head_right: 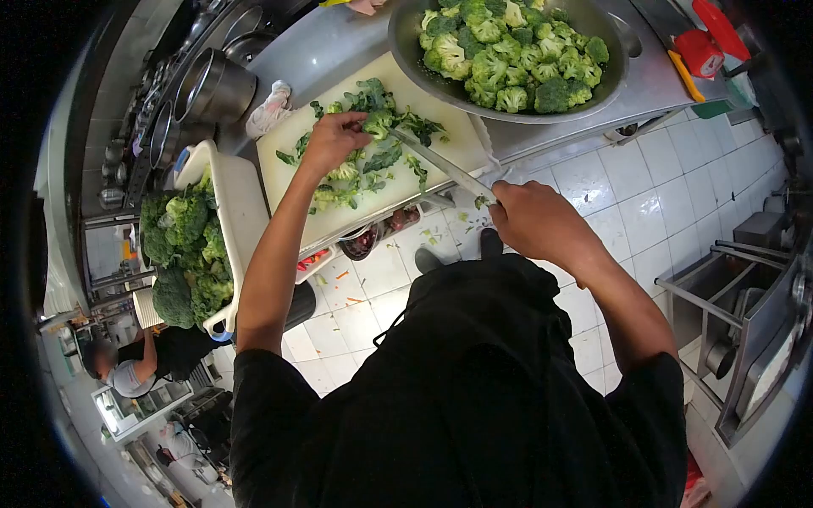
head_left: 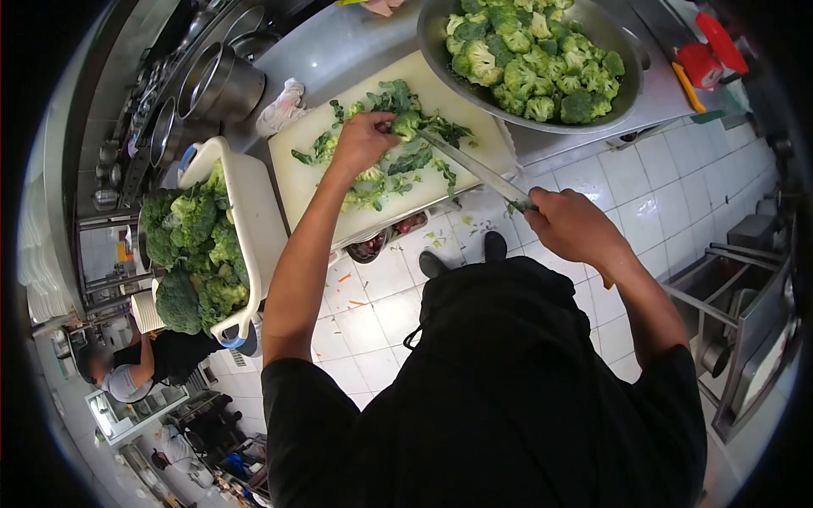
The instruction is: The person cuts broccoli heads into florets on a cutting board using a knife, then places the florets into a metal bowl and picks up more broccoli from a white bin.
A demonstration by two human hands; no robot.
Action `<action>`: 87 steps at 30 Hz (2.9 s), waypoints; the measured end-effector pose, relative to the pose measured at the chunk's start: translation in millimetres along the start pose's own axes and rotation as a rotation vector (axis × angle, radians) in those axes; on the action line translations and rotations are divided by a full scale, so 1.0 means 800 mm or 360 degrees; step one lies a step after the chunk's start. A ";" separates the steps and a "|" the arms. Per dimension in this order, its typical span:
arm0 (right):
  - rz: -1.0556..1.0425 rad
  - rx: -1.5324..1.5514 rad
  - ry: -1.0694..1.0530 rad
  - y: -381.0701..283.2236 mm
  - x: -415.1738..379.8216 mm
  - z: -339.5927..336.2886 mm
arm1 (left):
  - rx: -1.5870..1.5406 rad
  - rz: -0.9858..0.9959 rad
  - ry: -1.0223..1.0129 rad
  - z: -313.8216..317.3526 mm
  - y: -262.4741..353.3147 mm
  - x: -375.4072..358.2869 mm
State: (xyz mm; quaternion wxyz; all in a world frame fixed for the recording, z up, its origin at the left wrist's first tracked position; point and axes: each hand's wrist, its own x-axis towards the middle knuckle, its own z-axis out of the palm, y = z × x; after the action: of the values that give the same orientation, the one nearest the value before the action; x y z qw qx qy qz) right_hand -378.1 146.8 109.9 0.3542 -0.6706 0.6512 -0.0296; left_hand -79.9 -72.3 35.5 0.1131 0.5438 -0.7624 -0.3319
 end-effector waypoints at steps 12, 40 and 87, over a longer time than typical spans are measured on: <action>0.0029 -0.0154 -0.0047 -0.010 0.006 -0.006 | 0.0434 0.0479 0.0355 0.030 0.013 -0.025; -0.0023 -0.0433 0.0079 0.001 0.030 0.009 | -0.0428 0.0065 0.0456 -0.019 0.025 -0.006; 0.0181 0.0457 0.0097 0.024 0.017 0.031 | 0.0455 -0.0195 0.0077 -0.078 -0.040 -0.084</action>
State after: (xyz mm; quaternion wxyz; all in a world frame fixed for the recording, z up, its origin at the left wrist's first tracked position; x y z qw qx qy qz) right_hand -379.8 147.6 76.0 0.4275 -0.5738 0.6877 -0.1226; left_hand 2.7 -41.3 75.0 0.0324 0.6078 -0.7643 -0.2130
